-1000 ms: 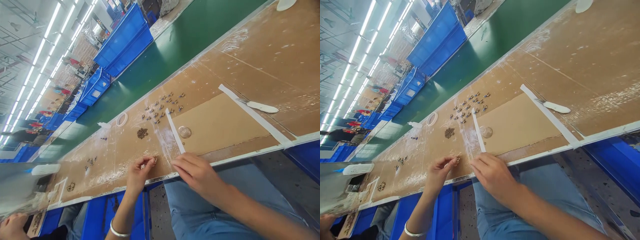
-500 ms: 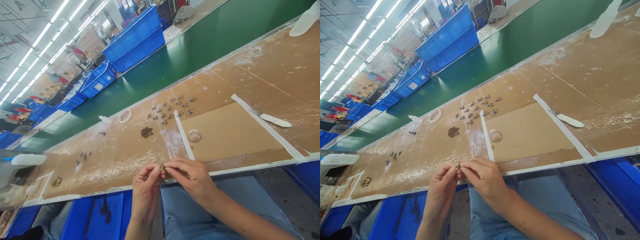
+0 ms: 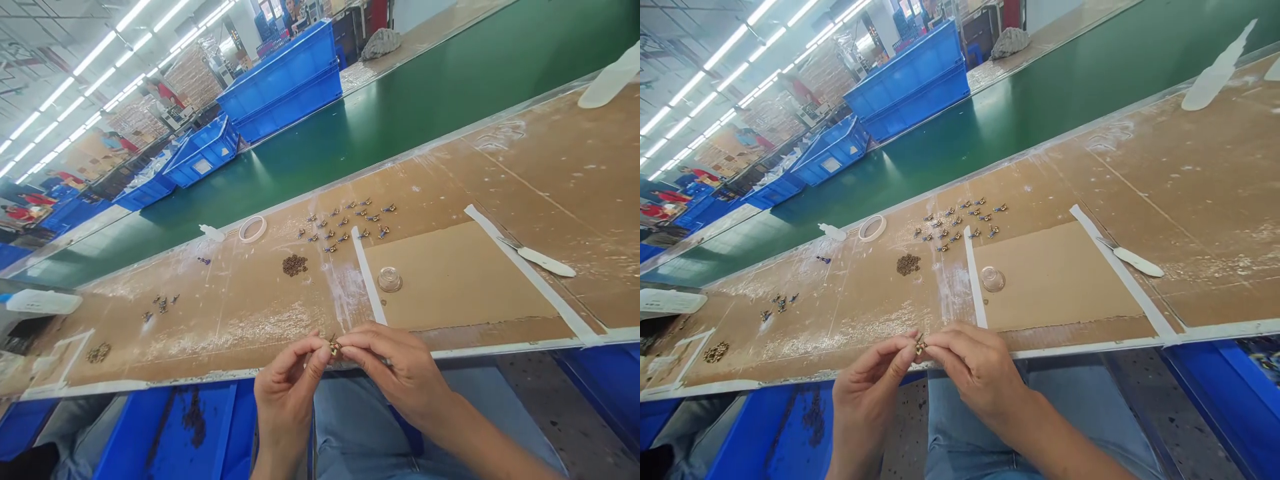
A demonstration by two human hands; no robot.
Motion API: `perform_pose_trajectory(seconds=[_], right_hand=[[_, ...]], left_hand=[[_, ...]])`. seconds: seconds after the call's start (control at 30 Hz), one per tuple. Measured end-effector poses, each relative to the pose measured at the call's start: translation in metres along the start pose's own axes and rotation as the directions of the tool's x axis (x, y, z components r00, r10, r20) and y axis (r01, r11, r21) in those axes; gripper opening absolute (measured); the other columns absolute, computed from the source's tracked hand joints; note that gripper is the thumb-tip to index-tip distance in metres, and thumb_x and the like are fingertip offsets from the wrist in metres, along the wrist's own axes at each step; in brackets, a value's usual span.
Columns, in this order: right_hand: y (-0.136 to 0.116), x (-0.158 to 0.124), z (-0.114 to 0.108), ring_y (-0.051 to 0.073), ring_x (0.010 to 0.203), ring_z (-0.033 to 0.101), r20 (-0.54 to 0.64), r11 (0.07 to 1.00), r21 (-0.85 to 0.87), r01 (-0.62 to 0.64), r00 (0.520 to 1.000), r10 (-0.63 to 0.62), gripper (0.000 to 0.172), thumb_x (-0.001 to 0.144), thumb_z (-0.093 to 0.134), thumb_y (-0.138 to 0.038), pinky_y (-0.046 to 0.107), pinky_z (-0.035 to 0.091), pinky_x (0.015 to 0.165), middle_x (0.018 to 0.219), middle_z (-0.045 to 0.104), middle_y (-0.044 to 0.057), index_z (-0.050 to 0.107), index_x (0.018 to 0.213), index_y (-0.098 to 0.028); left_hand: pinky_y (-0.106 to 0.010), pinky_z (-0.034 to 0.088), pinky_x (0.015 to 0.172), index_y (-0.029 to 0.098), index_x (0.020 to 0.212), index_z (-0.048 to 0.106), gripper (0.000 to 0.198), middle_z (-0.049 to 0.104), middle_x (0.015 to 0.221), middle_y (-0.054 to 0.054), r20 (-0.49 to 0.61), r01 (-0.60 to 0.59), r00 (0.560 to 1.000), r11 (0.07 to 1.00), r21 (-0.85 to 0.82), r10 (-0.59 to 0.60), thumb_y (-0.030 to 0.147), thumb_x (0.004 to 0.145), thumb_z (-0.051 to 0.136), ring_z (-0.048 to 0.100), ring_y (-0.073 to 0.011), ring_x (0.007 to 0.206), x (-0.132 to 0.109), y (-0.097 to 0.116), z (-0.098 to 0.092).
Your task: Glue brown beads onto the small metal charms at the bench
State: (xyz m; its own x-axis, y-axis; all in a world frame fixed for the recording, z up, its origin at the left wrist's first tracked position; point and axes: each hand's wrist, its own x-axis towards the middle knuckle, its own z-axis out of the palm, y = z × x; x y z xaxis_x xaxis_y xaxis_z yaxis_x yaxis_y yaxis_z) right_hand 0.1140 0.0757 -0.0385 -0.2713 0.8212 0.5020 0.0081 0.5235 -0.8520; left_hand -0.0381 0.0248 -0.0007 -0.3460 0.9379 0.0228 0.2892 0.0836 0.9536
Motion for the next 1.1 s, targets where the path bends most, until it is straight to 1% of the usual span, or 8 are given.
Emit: perform_pose_trajectory(seconds=[0.17,0.4,0.5,0.7,0.87,0.93,1.03,1.1], right_hand=[[-0.005,-0.005,-0.007,0.008,0.074,0.067,0.051,0.995,0.032,-0.094,0.994,0.092,0.016,0.091,0.056,-0.016,0.017,0.053,0.068,0.082,0.072,-0.001,0.070,0.094,-0.021],[-0.011,-0.004,-0.007,0.005,0.065,0.064,0.009,0.985,0.073,-0.154,0.988,0.153,0.013,0.089,0.058,-0.015,0.014,0.049,0.063,0.071,0.068,-0.004,0.070,0.087,-0.020],[-0.011,-0.005,-0.006,0.005,0.065,0.064,-0.004,0.981,0.082,-0.177,0.984,0.178,0.014,0.089,0.057,-0.015,0.013,0.049,0.063,0.072,0.069,-0.004,0.069,0.084,-0.020],[-0.010,-0.009,-0.006,0.005,0.069,0.065,0.000,0.987,0.042,-0.157,0.988,0.158,0.015,0.087,0.059,-0.013,0.013,0.049,0.066,0.077,0.070,-0.005,0.070,0.089,-0.022],[-0.017,-0.008,-0.009,0.005,0.065,0.064,0.022,0.972,0.092,-0.218,0.976,0.217,0.015,0.089,0.057,-0.016,0.013,0.050,0.062,0.071,0.069,-0.005,0.070,0.083,-0.021],[-0.020,-0.008,-0.012,0.005,0.067,0.066,0.016,0.971,0.108,-0.213,0.977,0.212,0.014,0.089,0.058,-0.017,0.013,0.051,0.064,0.073,0.070,-0.004,0.070,0.085,-0.021],[-0.019,-0.008,-0.016,0.006,0.070,0.066,-0.015,0.982,0.090,-0.167,0.986,0.169,0.012,0.088,0.060,-0.016,0.014,0.052,0.065,0.077,0.072,-0.003,0.070,0.089,-0.021],[-0.018,-0.008,-0.017,0.007,0.072,0.067,-0.008,0.991,0.063,-0.122,0.992,0.122,0.012,0.088,0.060,-0.015,0.015,0.053,0.066,0.080,0.072,-0.002,0.070,0.092,-0.021]], left_hand=[[-0.040,0.056,0.097,0.023,0.085,0.074,0.006,0.076,0.079,0.002,0.031,-0.257,0.966,0.946,0.196,0.256,0.022,0.084,0.069,0.073,-0.0187,0.085,-0.007,0.006,0.001],[-0.041,0.046,0.110,0.018,0.094,0.068,0.021,0.072,0.083,0.003,0.222,-0.618,0.783,0.688,0.381,0.581,0.001,0.085,0.060,0.069,-0.0094,0.074,-0.005,0.015,0.003],[-0.043,0.044,0.110,0.015,0.093,0.067,0.023,0.071,0.083,0.000,0.248,-0.703,0.699,0.582,0.409,0.670,-0.005,0.083,0.059,0.067,-0.0103,0.077,-0.004,0.017,0.004],[-0.047,0.038,0.112,0.012,0.096,0.066,0.025,0.071,0.085,-0.002,0.291,-0.757,0.634,0.499,0.421,0.717,-0.006,0.083,0.057,0.066,-0.0121,0.081,-0.005,0.014,0.006],[-0.046,0.036,0.114,0.014,0.097,0.067,0.026,0.071,0.085,-0.001,0.277,-0.737,0.670,0.569,0.365,0.689,-0.006,0.083,0.057,0.066,-0.0109,0.079,-0.006,0.011,0.004],[-0.042,0.038,0.114,0.017,0.093,0.067,0.022,0.071,0.083,0.002,0.231,-0.672,0.740,0.677,0.300,0.632,-0.002,0.085,0.058,0.066,-0.0091,0.074,-0.008,0.012,0.004],[-0.037,0.043,0.111,0.022,0.089,0.067,0.017,0.071,0.079,0.007,0.117,-0.473,0.881,0.857,0.202,0.459,0.006,0.087,0.061,0.067,-0.0081,0.070,-0.011,0.014,0.005],[-0.036,0.046,0.109,0.025,0.088,0.069,0.015,0.071,0.076,0.009,0.102,-0.367,0.930,0.914,0.171,0.354,0.010,0.086,0.064,0.068,-0.0086,0.070,-0.012,0.017,0.005]])
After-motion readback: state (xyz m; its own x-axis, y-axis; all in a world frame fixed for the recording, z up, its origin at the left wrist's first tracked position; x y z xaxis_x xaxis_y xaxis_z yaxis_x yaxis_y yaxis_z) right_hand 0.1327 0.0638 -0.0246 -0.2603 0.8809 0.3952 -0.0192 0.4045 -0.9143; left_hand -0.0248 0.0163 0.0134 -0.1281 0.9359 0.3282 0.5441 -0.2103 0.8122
